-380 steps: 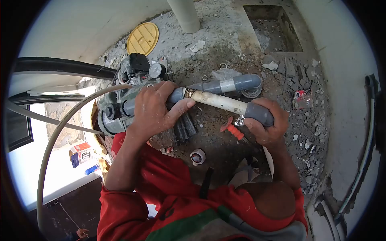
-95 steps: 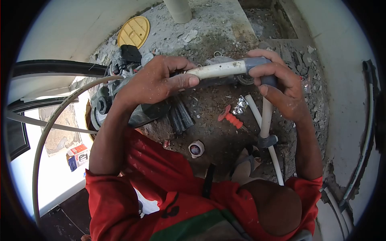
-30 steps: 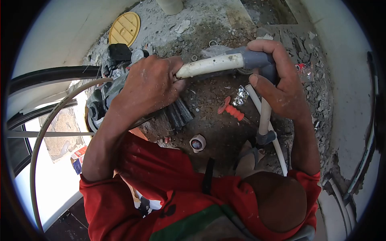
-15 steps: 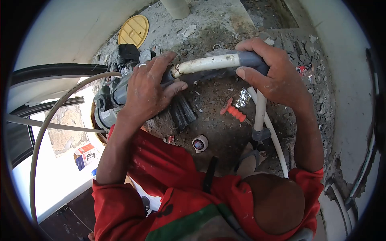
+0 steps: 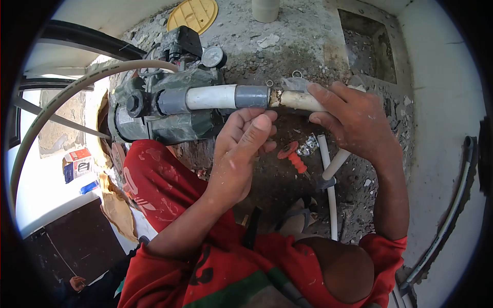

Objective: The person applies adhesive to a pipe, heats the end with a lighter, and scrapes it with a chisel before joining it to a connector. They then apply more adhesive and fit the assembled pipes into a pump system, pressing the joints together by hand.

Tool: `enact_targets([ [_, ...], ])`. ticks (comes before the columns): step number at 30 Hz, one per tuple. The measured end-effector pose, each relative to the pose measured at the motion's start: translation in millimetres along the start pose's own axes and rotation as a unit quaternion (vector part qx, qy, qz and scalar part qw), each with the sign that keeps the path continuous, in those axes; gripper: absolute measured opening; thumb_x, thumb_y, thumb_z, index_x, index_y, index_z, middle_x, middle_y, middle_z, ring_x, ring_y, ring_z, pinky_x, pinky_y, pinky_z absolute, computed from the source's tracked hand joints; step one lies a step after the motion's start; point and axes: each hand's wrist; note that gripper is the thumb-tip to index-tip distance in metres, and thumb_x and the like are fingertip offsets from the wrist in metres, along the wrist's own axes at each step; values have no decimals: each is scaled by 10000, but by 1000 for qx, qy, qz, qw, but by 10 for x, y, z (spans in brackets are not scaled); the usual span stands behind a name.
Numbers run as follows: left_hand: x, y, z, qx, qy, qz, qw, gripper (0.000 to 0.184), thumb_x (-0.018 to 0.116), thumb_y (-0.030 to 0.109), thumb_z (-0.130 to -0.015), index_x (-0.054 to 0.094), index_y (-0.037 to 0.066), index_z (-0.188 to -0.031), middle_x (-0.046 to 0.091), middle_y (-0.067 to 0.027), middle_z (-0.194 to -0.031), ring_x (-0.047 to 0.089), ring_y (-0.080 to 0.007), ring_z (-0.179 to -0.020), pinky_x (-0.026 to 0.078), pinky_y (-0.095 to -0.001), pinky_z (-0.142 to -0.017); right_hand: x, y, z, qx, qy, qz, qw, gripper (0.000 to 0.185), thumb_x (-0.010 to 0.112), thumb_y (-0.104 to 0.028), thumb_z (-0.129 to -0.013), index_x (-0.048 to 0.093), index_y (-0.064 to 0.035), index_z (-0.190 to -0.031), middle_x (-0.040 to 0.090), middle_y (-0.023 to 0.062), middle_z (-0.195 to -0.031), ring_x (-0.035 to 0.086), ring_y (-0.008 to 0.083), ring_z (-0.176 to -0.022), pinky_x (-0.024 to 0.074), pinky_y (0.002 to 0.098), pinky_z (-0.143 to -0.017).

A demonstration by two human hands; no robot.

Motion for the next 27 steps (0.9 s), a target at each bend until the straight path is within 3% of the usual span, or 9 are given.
enact_targets([
  [4,-124,-25,-221,-47,-20,181,982,477,522,473,-976,566,55,-1201,609,-113,-1147,574,-244,-1076,461,-424,-916,3,-5,-56,-37,-4,23,999,431,704,-297,-833,607,-74,-1189,554,84,-781,615,258,-648,489,371,-536],
  [10,-154,-112,-269,-21,-35,181,983,394,504,419,-999,597,81,-1179,643,-76,-1125,587,-228,-1092,463,-416,-916,8,97,-114,-69,-36,9,997,547,725,-227,-800,559,-11,-1274,521,96,-739,546,265,-593,443,388,-529],
  [13,-91,-92,-239,-21,4,177,984,420,597,394,-965,590,12,-1142,639,-87,-1086,604,-167,-938,493,-331,-820,10,95,-130,-74,-33,-3,997,540,725,-227,-804,566,2,-1267,525,100,-730,541,263,-582,441,381,-527],
  [16,-134,-159,-242,-13,-18,159,987,341,541,378,-991,618,85,-1148,659,-37,-1112,602,-168,-1054,468,-413,-925,-32,78,-137,-43,-64,-22,997,494,712,-268,-828,585,-18,-1234,564,101,-776,580,264,-609,468,380,-536],
  [23,-170,-168,-260,21,-43,140,989,324,540,354,-996,617,79,-1151,664,-35,-1080,608,-158,-1030,480,-423,-925,-69,137,-183,8,-138,-132,982,434,666,-310,-884,614,11,-1172,610,155,-756,621,326,-663,503,409,-616],
  [27,-166,-164,-260,23,-47,143,988,327,532,353,-999,611,79,-1160,663,-34,-1081,608,-159,-1031,483,-427,-923,-58,198,-239,18,-152,-224,963,416,636,-322,-916,631,29,-1138,654,190,-823,643,344,-724,509,407,-657],
])
Point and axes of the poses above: each hand's wrist, its own z-axis away from the middle knuckle, its own x-axis out of the palm, y = z × x
